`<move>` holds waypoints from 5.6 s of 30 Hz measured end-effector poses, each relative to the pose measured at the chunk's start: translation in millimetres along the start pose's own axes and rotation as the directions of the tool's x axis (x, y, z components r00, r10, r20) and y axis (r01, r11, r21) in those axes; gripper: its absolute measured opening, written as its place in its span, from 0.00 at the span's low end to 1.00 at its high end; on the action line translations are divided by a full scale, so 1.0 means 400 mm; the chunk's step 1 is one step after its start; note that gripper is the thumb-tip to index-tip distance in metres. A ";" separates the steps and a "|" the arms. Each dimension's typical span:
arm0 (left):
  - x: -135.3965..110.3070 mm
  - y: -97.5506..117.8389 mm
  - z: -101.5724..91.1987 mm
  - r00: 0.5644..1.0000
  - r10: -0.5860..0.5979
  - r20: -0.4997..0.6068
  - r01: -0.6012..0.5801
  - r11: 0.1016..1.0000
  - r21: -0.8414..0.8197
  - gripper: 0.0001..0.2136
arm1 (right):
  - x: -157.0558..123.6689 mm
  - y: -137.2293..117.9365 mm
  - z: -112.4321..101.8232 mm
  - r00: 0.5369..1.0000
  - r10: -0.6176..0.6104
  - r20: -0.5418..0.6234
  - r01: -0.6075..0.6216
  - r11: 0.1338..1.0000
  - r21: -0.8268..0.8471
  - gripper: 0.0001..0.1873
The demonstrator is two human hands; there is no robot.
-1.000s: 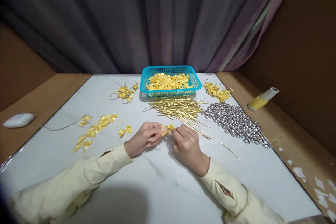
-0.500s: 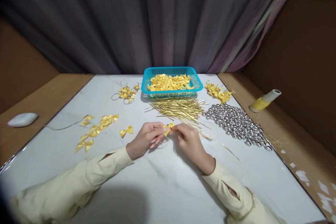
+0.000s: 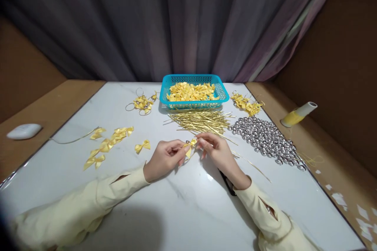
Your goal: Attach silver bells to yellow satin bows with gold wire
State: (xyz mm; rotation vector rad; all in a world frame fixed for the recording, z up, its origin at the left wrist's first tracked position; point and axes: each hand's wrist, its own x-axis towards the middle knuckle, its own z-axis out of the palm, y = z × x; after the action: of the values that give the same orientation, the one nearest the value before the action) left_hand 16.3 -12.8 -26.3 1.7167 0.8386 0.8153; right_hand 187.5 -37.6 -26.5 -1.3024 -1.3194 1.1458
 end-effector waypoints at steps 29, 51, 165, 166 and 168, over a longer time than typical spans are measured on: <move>-0.002 -0.004 -0.008 0.994 0.055 0.097 -0.070 0.984 0.163 0.12 | -0.014 -0.007 -0.017 0.947 -0.260 0.187 0.305 0.911 -0.278 0.08; 0.017 0.000 -0.022 0.969 -0.138 0.204 0.183 0.959 -0.217 0.11 | -0.037 -0.015 -0.005 0.913 -0.398 0.087 0.401 0.842 -0.360 0.06; 0.003 0.012 -0.005 0.779 -0.301 0.550 0.524 0.795 -0.307 0.09 | -0.033 -0.034 -0.011 0.945 -0.326 0.010 0.298 0.850 -0.435 0.21; 0.002 0.011 -0.003 0.779 -0.302 0.550 0.523 0.797 -0.302 0.09 | -0.032 -0.036 -0.014 0.947 -0.322 -0.011 0.287 0.857 -0.428 0.21; 0.003 0.010 0.001 0.779 -0.304 0.548 0.519 0.803 -0.293 0.09 | -0.032 -0.038 -0.013 0.946 -0.322 -0.014 0.287 0.861 -0.421 0.20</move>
State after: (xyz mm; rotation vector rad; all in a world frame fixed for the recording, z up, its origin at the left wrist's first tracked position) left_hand 17.8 -12.8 -22.4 1.1801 0.6050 0.2124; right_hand 190.5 -50.4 -10.7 -1.3552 -1.6962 0.5991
